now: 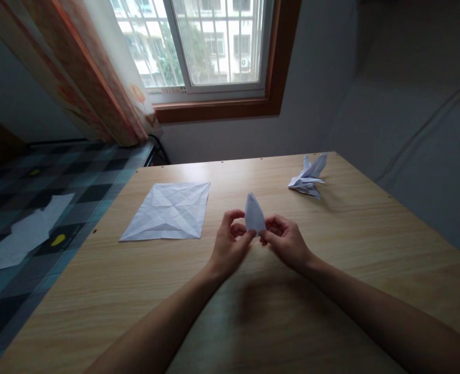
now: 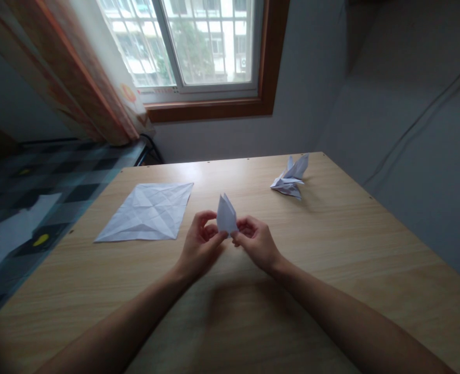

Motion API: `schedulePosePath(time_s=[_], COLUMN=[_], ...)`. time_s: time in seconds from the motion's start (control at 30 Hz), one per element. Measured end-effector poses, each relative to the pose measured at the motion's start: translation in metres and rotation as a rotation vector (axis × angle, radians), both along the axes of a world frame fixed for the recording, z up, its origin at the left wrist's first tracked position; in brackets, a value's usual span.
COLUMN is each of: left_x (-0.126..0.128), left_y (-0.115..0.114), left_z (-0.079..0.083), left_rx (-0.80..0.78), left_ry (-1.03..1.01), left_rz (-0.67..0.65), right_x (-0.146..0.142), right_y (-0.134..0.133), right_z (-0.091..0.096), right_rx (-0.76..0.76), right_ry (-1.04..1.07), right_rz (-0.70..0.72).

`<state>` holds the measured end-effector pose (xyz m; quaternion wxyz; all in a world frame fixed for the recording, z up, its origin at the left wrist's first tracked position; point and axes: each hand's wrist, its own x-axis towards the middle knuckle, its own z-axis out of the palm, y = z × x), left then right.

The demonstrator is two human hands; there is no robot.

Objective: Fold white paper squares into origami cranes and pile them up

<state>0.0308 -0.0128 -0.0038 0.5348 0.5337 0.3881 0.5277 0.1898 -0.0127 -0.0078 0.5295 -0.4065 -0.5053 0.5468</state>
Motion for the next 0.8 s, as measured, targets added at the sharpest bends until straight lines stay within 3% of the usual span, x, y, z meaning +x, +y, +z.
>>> schedulePosePath(time_s=[0.23, 0.43, 0.67, 0.8], left_x=[-0.0043, -0.0067, -0.0087, -0.0031], left_y=[0.0022, 0.0021, 0.0004, -0.0007], left_z=[-0.0003, 0.0058, 0.0074, 0.0034], left_rx=[0.063, 0.217, 0.222, 0.108], left_ry=[0.040, 0.181, 0.163, 0.059], left_rz=[-0.044, -0.036, -0.092, -0.034], right_x=[0.0025, 0.0047, 0.0037, 0.0012], right_y=[0.0008, 0.0023, 0.0054, 0.0048], right_z=[0.0026, -0.0020, -0.0032, -0.0022], right_rx=[-0.024, -0.038, -0.080, -0.046], right_ry=[0.066, 0.135, 0.172, 0.155], right_rz=[-0.016, -0.002, -0.054, -0.056])
